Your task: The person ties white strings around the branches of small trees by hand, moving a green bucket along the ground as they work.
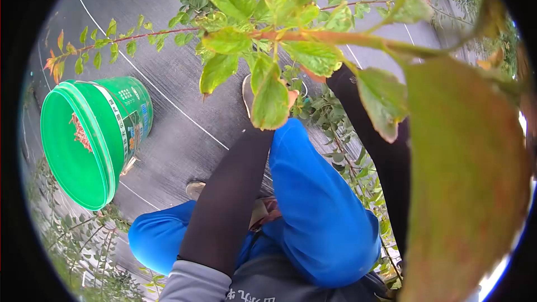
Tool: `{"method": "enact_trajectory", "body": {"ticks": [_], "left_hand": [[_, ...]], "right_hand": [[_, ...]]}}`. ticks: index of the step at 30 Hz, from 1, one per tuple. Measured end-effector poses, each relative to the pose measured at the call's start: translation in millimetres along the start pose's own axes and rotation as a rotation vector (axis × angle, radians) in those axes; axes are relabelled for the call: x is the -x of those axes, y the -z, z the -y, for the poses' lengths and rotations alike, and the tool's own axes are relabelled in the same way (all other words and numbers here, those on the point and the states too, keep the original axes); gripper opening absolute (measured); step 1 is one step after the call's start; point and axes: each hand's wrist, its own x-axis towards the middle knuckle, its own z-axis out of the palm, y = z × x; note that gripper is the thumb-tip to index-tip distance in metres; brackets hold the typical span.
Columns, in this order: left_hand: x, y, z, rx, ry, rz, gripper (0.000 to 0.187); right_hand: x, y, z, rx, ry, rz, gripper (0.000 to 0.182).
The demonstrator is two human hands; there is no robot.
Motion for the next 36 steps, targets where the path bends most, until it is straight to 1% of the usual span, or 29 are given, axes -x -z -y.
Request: {"method": "enact_trajectory", "body": {"ticks": [1,2,3,5,6,7,8,9,10,11,12,13,14,15,16,17,19,21,22,24,25,28,29,31,32,33,34,35,36], "left_hand": [[6.0,-2.6,-7.4,-0.032,0.055,-0.004,0.059],[5.4,-4.9,-2.6,-0.054,0.016,-0.077,0.052],[4.8,-2.5,2.4,-0.054,0.026,-0.082,0.052],[5.7,2.3,10.8,-0.14,-0.105,-0.075,0.047],[15.8,2.2,7.4,0.014,-0.096,-0.056,0.043],[16.1,3.3,16.0,0.012,-0.085,-0.06,0.043],[15.1,5.2,22.5,-0.039,-0.092,-0.074,0.042],[12.9,6.7,27.4,-0.09,-0.103,-0.087,0.041],[11.0,6.8,32.6,0.011,-0.139,-0.043,0.039],[19.6,6.3,26.4,0.01,-0.135,-0.043,0.039],[33.9,5.5,12.3,0.036,-0.121,0.023,0.036],[44.4,4.6,3.6,0.061,-0.109,0.091,0.033],[46.0,3.8,9.7,0.06,-0.108,0.093,0.033],[44.5,3.7,17.8,0.093,-0.134,0.159,0.03],[42.4,4.2,25.4,0.126,-0.159,0.226,0.027],[48.2,4.5,22.2,0.125,-0.159,0.228,0.027],[56.7,4.7,14.8,0.166,-0.159,0.388,0.025],[57.2,4.6,19.8,0.111,-0.178,0.405,0.025],[59.6,4.7,19.6,0.125,-0.177,0.376,0.026],[66.2,3.9,11.8,0.154,-0.171,0.337,0.029],[66.7,3.6,12.2,0.156,-0.171,0.339,0.029],[69.8,3.8,10.3,0.172,-0.133,0.159,0.033],[67.6,4.7,15.2,0.176,-0.131,0.164,0.033],[58.6,6.5,25.4,0.2,-0.258,0.035,0.033],[61.0,8.1,21.0,0.068,-0.258,-0.011,0.031],[52.6,8.2,35.5,0.072,-0.258,-0.002,0.031],[38.9,7.0,54.4,0.039,-0.18,-0.152,0.029],[33.4,14.1,59.0,-0.095,-0.31,-0.083,0.026],[27.8,21.3,63.5,-0.224,-0.452,-0.026,0.023]], "right_hand": [[-1.0,-1.4,0.0,-0.001,0.007,-0.001,0.024],[-4.0,-7.4,1.3,0.006,0.027,-0.009,0.024],[-6.5,-14.9,3.8,0.011,0.049,-0.016,0.023],[-20.5,-31.3,2.2,-0.01,0.062,-0.027,0.023],[-21.2,-30.1,2.6,0.015,0.133,0.062,0.025],[-17.7,-24.6,4.6,0.041,0.204,0.149,0.029],[-11.1,-20.0,6.5,0.017,0.187,0.15,0.036],[-14.0,-22.1,6.2,0.016,0.191,0.148,0.036],[-15.8,-25.4,5.8,-0.115,0.144,0.123,0.035],[-18.0,-31.2,4.2,-0.247,0.094,0.098,0.033],[-24.0,-43.4,-1.5,-0.25,0.093,0.098,0.033],[-30.7,-57.1,-7.0,-0.361,0.211,0.009,0.031],[-37.9,-70.1,-10.1,-0.472,0.331,-0.079,0.029],[-45.2,-77.2,-10.2,-0.471,0.329,-0.082,0.029],[-53.5,-83.6,-9.5,-0.498,0.271,-0.014,0.028],[-53.6,-81.1,-5.7,-0.528,0.213,0.056,0.028],[-54.6,-74.0,-5.4,-0.539,0.223,0.085,0.027],[-43.8,-54.0,-3.7,-0.486,0.107,0.179,0.027],[-45.8,-52.1,-10.2,-0.504,0.077,0.096,0.028],[-47.9,-53.0,-29.5,-0.45,-0.265,-0.091,0.029],[-51.0,-56.2,-40.2,-0.503,-0.412,-0.202,0.03],[-30.1,-58.4,-82.2,-0.608,-0.713,-0.247,0.033],[-18.4,-50.4,-89.0,-0.658,-0.788,-0.253,0.034],[-32.5,-84.7,-134.9,-0.557,-0.839,-0.292,0.034],[-15.2,-72.8,-139.7,-0.562,-0.898,-0.288,0.033],[3.6,-59.1,-143.7,-0.565,-0.958,-0.284,0.033],[9.1,-62.8,-158.8,-0.556,-0.998,-0.303,0.032],[27.6,-52.2,-160.5,-0.617,-1.029,-0.298,0.031],[35.4,-52.8,-167.9,-0.57,-1.032,-0.274,0.031]]}}
